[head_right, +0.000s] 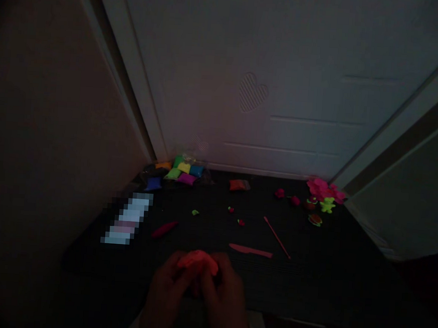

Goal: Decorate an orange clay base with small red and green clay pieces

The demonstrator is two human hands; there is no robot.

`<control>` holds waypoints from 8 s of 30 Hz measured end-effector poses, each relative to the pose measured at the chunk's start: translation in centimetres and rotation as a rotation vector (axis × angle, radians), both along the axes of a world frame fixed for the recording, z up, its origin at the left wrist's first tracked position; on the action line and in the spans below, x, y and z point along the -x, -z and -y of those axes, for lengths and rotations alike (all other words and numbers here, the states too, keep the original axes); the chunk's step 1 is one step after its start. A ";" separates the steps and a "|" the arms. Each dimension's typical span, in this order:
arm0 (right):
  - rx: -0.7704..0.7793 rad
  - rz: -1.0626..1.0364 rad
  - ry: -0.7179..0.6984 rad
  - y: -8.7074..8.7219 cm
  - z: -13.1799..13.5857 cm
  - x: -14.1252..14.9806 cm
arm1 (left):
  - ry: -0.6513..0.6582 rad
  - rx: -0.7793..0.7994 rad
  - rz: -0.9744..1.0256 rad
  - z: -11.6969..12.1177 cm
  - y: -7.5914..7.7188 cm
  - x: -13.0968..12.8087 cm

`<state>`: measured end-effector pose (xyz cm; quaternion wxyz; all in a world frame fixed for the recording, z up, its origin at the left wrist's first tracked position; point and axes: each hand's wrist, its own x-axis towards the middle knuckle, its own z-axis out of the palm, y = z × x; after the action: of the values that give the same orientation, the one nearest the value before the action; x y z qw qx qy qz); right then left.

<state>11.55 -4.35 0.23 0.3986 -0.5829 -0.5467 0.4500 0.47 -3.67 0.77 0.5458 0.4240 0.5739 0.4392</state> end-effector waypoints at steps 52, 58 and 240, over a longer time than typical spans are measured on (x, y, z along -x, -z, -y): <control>0.102 -0.341 0.050 -2.2 0.8 -1.0 | 0.250 0.080 -0.004 -0.6 -2.5 0.9; 0.125 -0.493 0.082 -1.7 0.3 -0.7 | 0.171 0.085 0.248 -0.7 -1.4 0.3; -0.140 0.150 -0.039 -0.9 0.8 -1.0 | 0.092 -0.103 -0.113 -0.2 -1.3 0.7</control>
<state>12.56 -5.13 1.16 0.3874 -0.5750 -0.6162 0.3736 -0.22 -3.47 2.09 0.5096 0.5018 0.5602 0.4179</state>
